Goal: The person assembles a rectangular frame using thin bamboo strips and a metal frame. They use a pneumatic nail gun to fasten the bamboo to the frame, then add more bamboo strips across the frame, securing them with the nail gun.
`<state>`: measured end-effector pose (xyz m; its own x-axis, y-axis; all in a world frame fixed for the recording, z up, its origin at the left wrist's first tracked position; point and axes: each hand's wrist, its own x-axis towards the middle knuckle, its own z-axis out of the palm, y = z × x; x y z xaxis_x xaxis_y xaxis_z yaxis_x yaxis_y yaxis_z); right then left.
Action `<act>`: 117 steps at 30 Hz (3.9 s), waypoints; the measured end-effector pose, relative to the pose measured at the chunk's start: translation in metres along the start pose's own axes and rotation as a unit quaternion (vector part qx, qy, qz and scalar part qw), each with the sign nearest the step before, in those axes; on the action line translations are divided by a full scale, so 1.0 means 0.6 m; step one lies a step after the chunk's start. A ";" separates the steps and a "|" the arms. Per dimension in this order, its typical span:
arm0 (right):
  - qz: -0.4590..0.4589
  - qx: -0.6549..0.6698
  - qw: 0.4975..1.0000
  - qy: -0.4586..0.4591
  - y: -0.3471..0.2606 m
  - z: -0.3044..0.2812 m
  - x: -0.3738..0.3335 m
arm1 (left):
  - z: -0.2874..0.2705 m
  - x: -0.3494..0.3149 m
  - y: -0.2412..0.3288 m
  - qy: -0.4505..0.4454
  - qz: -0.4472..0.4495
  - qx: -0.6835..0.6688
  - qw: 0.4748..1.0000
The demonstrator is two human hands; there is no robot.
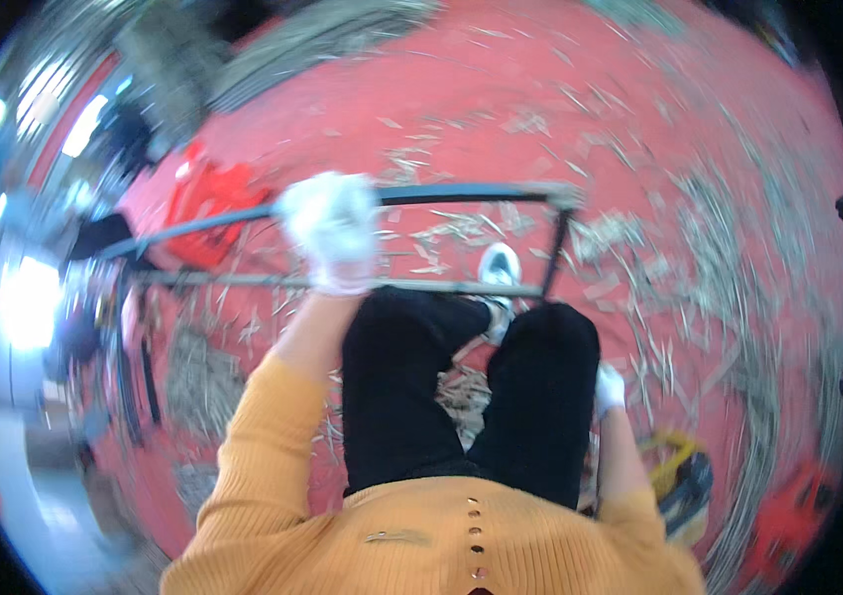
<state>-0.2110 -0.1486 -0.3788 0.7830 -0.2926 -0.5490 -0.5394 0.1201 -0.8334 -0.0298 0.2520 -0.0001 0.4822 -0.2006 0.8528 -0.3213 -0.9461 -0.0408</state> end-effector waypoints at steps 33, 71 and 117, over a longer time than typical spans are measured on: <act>-0.155 -0.078 0.959 0.225 -0.105 -0.074 0.068 | 0.009 0.009 0.016 0.006 -0.056 -0.015 0.998; -0.011 -0.327 0.809 0.489 -0.038 -0.210 -0.437 | -0.002 0.115 0.180 -0.252 -0.102 -0.570 0.776; 0.303 -0.181 0.870 0.345 0.148 -0.484 0.167 | 0.047 0.168 -0.004 -0.254 -0.102 -0.299 0.914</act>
<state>-0.2707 -0.4429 -0.4894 0.0161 -0.7943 -0.6073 -0.9485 0.1801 -0.2606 0.0427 0.2270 0.0710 0.8489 -0.2720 0.4532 -0.4979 -0.6993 0.5128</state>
